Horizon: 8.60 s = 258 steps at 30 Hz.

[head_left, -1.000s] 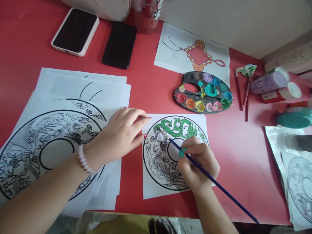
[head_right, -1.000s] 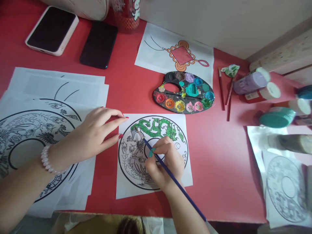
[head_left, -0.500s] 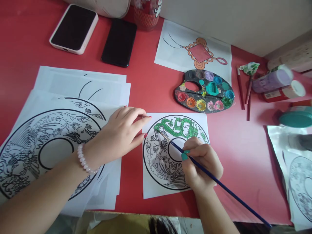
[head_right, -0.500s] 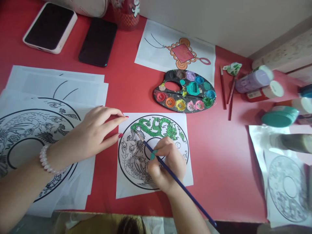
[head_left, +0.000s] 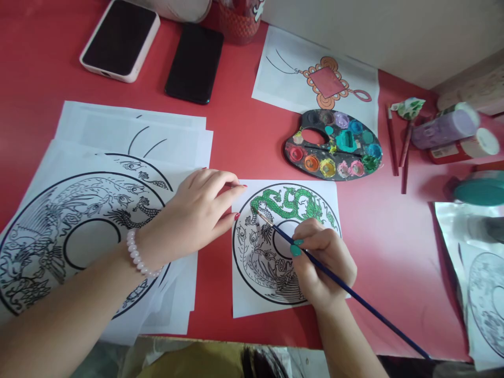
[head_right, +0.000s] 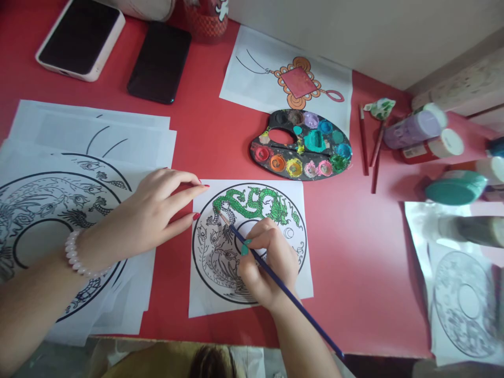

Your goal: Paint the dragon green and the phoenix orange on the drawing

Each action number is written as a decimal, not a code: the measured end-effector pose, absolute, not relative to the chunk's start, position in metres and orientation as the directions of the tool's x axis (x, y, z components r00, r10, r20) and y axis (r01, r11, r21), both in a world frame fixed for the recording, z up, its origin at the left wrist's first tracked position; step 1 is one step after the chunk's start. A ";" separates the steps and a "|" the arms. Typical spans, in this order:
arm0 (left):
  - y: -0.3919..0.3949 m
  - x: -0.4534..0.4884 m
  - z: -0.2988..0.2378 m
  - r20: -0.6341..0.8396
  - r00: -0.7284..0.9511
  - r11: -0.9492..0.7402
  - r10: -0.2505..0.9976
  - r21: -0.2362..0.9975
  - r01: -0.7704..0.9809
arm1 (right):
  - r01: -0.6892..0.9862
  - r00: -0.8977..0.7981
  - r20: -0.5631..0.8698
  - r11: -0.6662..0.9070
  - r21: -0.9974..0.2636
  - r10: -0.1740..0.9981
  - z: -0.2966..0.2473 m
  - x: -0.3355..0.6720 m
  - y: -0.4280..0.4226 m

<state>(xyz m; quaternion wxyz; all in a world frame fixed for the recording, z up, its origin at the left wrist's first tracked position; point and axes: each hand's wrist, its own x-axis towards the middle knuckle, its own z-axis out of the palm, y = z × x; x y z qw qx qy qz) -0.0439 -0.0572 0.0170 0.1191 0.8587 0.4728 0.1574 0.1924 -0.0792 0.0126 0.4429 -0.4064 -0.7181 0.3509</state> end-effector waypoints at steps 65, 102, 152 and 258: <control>-0.058 -0.044 0.017 0.163 0.506 -0.529 0.847 0.355 0.771 | 0.318 -0.320 0.386 0.482 -0.816 0.865 0.012 0.191 -0.077; -0.058 -0.044 0.017 0.169 0.505 -0.529 0.847 0.364 0.766 | 0.270 -0.308 0.461 0.541 -0.797 0.832 0.011 0.195 -0.078; -0.057 -0.043 0.015 0.153 0.497 -0.516 0.854 0.375 0.770 | 0.219 -0.360 0.497 0.589 -0.778 0.790 0.016 0.193 -0.077; -0.057 -0.043 0.017 0.135 0.506 -0.517 0.852 0.374 0.770 | 0.261 -0.317 0.524 0.604 -0.753 0.790 0.015 0.196 -0.081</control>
